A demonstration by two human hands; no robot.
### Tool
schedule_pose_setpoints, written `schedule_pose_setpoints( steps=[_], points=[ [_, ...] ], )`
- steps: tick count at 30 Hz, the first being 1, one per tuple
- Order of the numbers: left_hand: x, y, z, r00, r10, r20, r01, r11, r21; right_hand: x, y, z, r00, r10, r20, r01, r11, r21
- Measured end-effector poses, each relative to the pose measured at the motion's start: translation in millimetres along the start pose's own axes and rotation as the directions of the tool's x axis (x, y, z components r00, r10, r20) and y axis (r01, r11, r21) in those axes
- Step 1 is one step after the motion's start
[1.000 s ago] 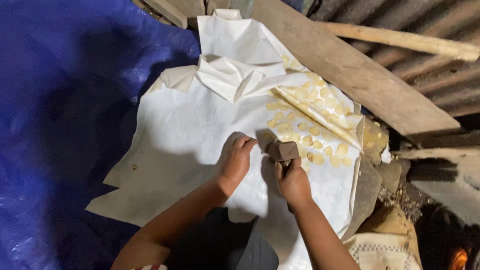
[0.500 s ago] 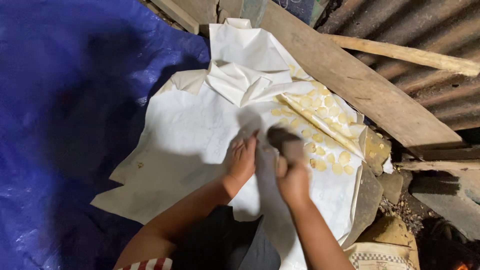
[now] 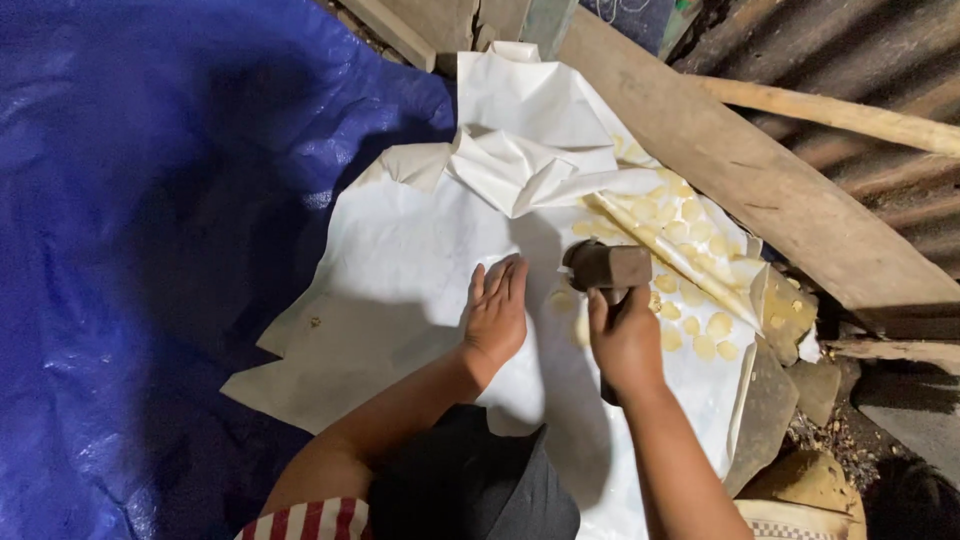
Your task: Cracking nuts with a stone, extracting kernels, and flattening them with a wooden mallet.
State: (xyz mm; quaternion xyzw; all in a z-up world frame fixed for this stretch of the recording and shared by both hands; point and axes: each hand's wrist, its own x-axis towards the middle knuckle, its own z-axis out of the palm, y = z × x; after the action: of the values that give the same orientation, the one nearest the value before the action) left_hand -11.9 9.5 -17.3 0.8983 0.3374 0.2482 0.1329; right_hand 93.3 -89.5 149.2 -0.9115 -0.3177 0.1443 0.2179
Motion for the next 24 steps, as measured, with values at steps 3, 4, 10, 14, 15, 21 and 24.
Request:
schedule_pose_setpoints(
  steps=[3, 4, 10, 14, 15, 21, 24],
  points=[
    [-1.0, 5.5, -9.5, 0.999, -0.009, 0.031, 0.009, 1.000, -0.008, 5.2, 45.4, 63.8, 0.991, 0.052, 0.120, -0.039, 0.993, -0.110],
    [-5.3, 3.8, -9.9, 0.999, -0.009, 0.032, 0.009, 1.000, -0.010, 10.2, 51.1, 73.6, 0.991, 0.054, 0.120, -0.040, 0.993, -0.112],
    [-0.8, -2.8, -6.9, 0.990, 0.025, 0.140, -0.033, 0.998, 0.055, 44.5, 61.2, 79.6, 0.978, -0.003, 0.206, 0.000, 1.000, 0.015],
    [4.1, -2.8, -5.8, 0.985, -0.001, 0.171, -0.004, 1.000, 0.030, 29.4, 67.8, 78.7, 0.983, 0.080, 0.164, -0.083, 0.996, 0.015],
    [2.8, -6.0, -4.8, 0.988, 0.008, 0.152, -0.021, 0.996, 0.086, 25.2, 72.1, 82.3, 0.987, 0.056, 0.152, -0.065, 0.996, 0.056],
    [13.7, -15.6, 6.2, 0.971, 0.009, 0.239, -0.022, 0.998, 0.051, -70.2, 122.4, 44.9, 0.978, 0.199, 0.065, -0.203, 0.976, 0.073],
    [40.3, -9.1, -17.9, 0.928, -0.018, 0.371, 0.036, 0.999, -0.041, -116.4, 194.7, 88.6, 0.966, 0.153, -0.207, -0.138, 0.987, 0.084]
  ],
)
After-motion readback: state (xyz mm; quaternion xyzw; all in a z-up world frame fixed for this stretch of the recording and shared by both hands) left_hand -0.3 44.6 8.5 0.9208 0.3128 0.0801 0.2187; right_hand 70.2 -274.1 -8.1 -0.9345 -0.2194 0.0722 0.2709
